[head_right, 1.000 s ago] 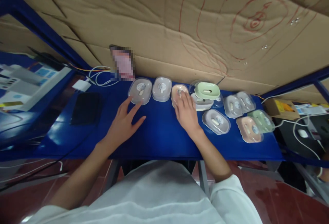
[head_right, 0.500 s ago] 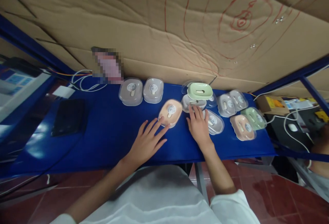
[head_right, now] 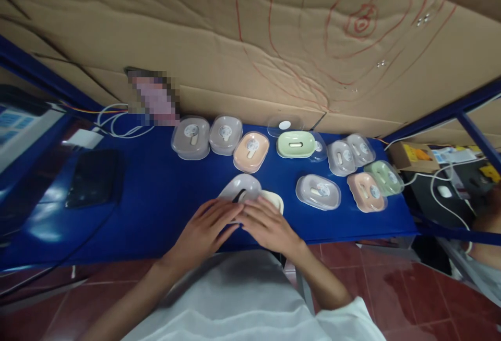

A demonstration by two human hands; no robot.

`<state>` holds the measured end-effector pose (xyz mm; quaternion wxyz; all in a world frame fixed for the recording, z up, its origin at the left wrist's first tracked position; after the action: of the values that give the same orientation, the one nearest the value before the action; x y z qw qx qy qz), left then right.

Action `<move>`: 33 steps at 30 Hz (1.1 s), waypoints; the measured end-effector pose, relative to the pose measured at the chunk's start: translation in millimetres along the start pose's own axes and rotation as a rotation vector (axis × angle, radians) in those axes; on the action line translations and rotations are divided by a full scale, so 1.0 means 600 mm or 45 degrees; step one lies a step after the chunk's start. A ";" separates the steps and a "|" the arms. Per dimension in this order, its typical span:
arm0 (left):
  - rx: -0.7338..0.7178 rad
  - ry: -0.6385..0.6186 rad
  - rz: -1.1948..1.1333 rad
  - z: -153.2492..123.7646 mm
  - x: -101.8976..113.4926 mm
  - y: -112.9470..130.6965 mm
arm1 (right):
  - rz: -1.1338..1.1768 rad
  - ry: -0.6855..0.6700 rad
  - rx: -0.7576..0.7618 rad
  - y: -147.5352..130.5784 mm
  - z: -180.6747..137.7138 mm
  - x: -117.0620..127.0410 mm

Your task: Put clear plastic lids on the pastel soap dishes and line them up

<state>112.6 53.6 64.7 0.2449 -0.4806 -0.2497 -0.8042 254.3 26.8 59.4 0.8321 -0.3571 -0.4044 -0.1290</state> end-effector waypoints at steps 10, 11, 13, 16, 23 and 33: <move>0.405 0.289 -0.247 -0.091 0.041 -0.105 | 0.085 0.161 -0.432 0.074 -0.039 -0.009; 0.359 0.285 -0.301 -0.083 0.038 -0.096 | 0.113 0.162 -0.393 0.071 -0.030 -0.011; 0.173 0.202 -0.345 -0.061 0.028 -0.064 | 0.119 0.160 -0.318 0.064 -0.014 -0.009; -0.039 0.043 -0.320 -0.035 0.009 -0.025 | 0.006 0.075 -0.213 0.047 -0.005 0.000; -0.152 -0.023 -0.008 -0.028 -0.019 0.006 | -0.201 -0.171 -0.154 0.009 -0.042 -0.023; 0.116 0.056 0.009 -0.065 0.004 -0.056 | -0.622 0.010 -0.520 0.195 0.038 0.163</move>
<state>64.9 53.9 44.9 0.2750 -0.4520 -0.2789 -0.8015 362.7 133.5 86.5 0.6890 -0.4086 -0.4407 -0.4050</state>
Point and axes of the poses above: each hand's wrist, its own z-axis towards the middle knuckle, its own x-axis out of the back of the hand, y = z × x, the point moved 9 cm from there along z, towards the middle knuckle, and after that the axes turned 14 degrees about z, right-handed, at the moved point
